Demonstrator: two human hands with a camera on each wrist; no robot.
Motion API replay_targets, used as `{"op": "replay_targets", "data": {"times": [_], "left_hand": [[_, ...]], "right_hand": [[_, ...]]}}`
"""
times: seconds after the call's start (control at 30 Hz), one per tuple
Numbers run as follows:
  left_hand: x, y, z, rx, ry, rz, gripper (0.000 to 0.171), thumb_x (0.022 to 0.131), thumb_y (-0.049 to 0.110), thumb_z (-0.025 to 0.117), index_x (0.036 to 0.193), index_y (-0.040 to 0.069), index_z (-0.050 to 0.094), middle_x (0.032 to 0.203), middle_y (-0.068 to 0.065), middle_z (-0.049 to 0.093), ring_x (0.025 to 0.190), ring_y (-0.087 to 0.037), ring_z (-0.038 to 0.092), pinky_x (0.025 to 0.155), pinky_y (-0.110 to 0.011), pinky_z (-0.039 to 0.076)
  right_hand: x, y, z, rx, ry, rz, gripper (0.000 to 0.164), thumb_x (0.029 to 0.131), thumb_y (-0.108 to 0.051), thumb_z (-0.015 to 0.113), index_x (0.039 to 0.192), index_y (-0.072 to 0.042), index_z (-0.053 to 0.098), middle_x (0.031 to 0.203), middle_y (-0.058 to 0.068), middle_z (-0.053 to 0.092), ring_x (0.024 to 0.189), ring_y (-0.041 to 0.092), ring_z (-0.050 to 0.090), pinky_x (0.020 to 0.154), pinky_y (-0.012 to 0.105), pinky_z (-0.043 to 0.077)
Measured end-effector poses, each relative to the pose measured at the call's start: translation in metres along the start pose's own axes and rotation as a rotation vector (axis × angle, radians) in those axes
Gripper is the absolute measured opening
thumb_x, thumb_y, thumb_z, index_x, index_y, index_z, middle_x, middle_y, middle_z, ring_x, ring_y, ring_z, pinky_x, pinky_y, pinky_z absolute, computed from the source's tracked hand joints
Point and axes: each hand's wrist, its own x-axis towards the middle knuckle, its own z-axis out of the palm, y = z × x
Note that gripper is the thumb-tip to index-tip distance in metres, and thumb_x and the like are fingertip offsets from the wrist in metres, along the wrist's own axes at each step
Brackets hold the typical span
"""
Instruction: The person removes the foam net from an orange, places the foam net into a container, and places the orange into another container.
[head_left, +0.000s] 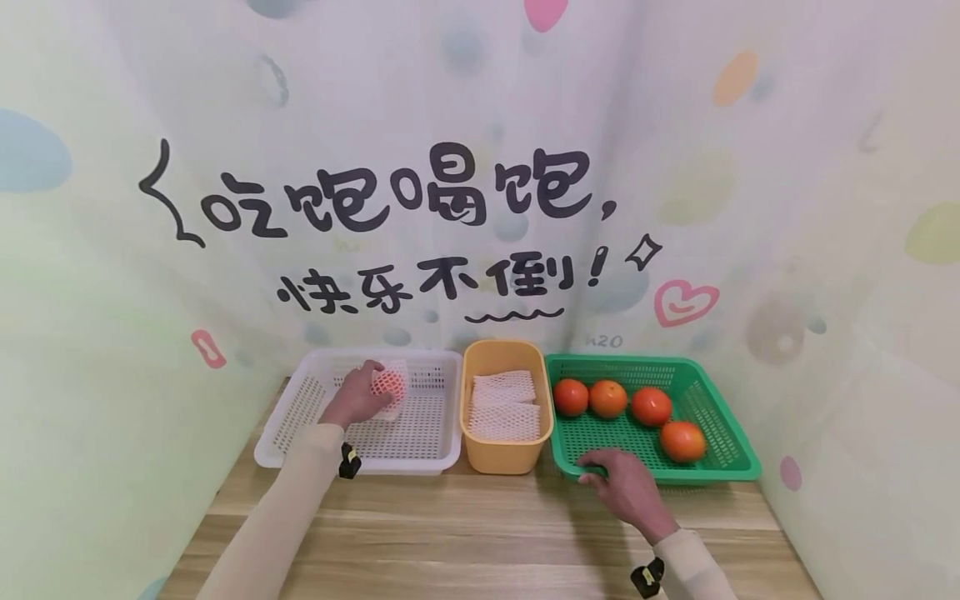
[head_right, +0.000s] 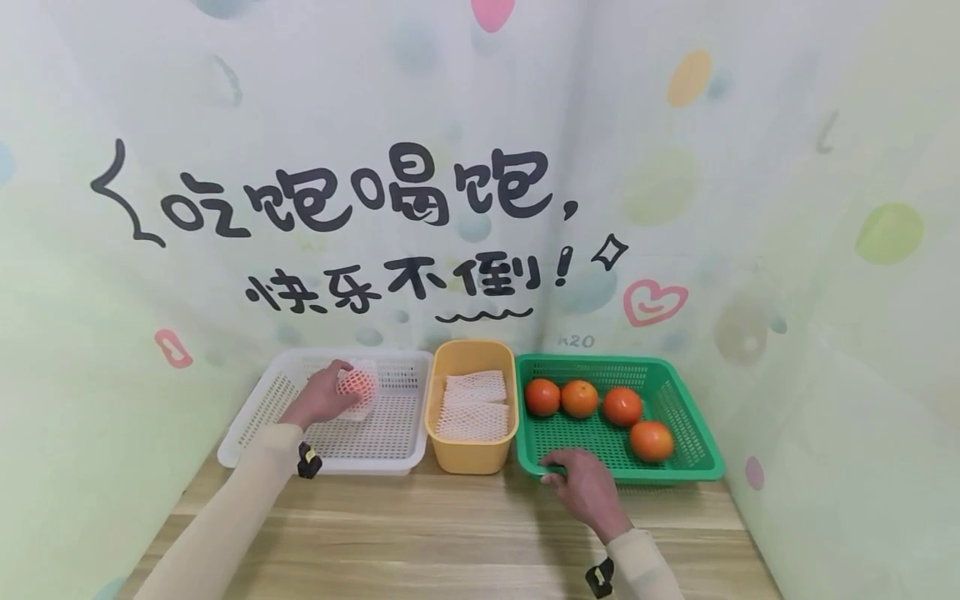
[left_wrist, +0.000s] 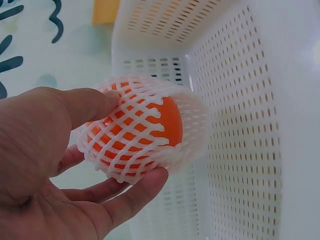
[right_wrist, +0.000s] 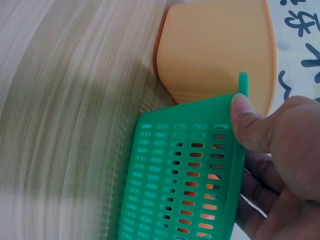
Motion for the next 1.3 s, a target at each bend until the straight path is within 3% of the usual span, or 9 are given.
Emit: {"op": "replay_targets", "data": {"times": [0.2,0.4,0.67,1.0,1.3], "left_hand": [[-0.011,0.006,0.000,-0.046,0.040,0.061,0.063,0.097,0.023,0.069,0.148,0.003,0.040,0.143,-0.031,0.053,0.132,-0.048,0.052,0.108,-0.063,0.045],[-0.023,0.019,0.002,-0.105,0.057,0.060,0.065,0.097,0.027,0.069,0.151,0.009,0.039,0.146,-0.026,0.052,0.130,-0.042,0.054,0.105,-0.058,0.050],[-0.043,0.036,0.014,-0.243,0.106,0.122,0.065,0.095,0.025,0.073,0.150,0.013,0.042,0.132,-0.016,0.059,0.110,-0.029,0.060,0.082,-0.035,0.060],[-0.072,0.055,0.029,-0.378,0.133,0.185,0.068,0.092,0.025,0.077,0.150,0.015,0.043,0.136,-0.012,0.058,0.120,-0.030,0.060,0.094,-0.039,0.060],[-0.098,0.067,0.047,-0.526,0.163,0.289,0.064,0.090,0.017,0.079,0.145,0.015,0.048,0.139,-0.012,0.057,0.123,-0.032,0.059,0.094,-0.036,0.061]], "right_hand": [[0.000,0.000,0.000,-0.003,0.010,-0.017,0.021,0.082,-0.016,0.084,0.103,-0.014,0.080,0.105,0.000,0.079,0.100,0.025,0.074,0.086,0.045,0.060],[0.000,-0.001,0.000,0.009,-0.007,0.004,0.021,0.083,-0.017,0.083,0.104,-0.014,0.080,0.108,0.001,0.079,0.103,0.026,0.074,0.088,0.046,0.060],[0.000,-0.001,-0.001,0.005,0.003,-0.006,0.022,0.083,-0.019,0.083,0.104,-0.015,0.080,0.108,0.000,0.079,0.102,0.025,0.074,0.087,0.045,0.060],[-0.001,0.000,0.002,0.026,0.008,0.014,0.022,0.083,-0.015,0.083,0.105,-0.016,0.080,0.109,0.000,0.079,0.105,0.027,0.073,0.090,0.048,0.059],[-0.002,-0.001,0.000,0.050,-0.029,0.026,0.024,0.088,-0.018,0.080,0.111,-0.017,0.077,0.115,0.001,0.077,0.110,0.030,0.070,0.093,0.052,0.057]]}}
